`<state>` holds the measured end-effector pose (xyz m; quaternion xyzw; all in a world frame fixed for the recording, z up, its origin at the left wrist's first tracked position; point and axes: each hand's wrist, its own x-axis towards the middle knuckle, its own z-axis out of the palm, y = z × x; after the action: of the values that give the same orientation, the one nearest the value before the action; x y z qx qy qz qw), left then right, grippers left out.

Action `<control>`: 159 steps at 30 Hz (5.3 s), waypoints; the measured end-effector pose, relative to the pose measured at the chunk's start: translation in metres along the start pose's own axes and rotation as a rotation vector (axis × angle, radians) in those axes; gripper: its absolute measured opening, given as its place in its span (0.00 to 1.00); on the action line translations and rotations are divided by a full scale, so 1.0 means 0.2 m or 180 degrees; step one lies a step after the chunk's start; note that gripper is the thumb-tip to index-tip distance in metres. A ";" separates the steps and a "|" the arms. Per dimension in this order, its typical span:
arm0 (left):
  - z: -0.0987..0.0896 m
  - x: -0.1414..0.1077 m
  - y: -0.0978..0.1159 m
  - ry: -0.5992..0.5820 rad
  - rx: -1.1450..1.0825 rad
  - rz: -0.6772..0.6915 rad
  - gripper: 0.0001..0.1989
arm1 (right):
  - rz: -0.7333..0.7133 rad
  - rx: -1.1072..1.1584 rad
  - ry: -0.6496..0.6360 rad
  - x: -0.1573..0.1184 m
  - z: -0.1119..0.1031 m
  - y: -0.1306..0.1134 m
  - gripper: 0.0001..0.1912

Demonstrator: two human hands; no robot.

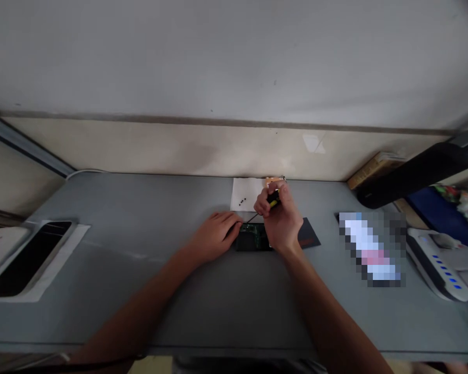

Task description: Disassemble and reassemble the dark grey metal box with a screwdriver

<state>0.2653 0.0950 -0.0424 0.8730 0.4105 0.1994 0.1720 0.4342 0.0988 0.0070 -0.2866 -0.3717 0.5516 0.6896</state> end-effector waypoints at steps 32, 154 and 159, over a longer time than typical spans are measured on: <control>0.01 0.02 0.02 0.0191 -0.0053 -0.0250 0.14 | 0.0015 0.0172 -0.0012 0.01 0.02 0.01 0.21; 0.02 0.02 0.02 0.0256 -0.0145 -0.0265 0.14 | 0.0171 0.0267 0.0179 0.01 0.04 0.02 0.18; 0.03 0.02 0.00 0.0290 -0.0122 -0.0232 0.15 | 0.0217 0.0171 0.0172 0.01 0.03 0.01 0.18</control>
<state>0.2704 0.0969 -0.0458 0.8440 0.4456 0.2404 0.1769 0.4281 0.1023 0.0084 -0.2953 -0.3281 0.5765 0.6876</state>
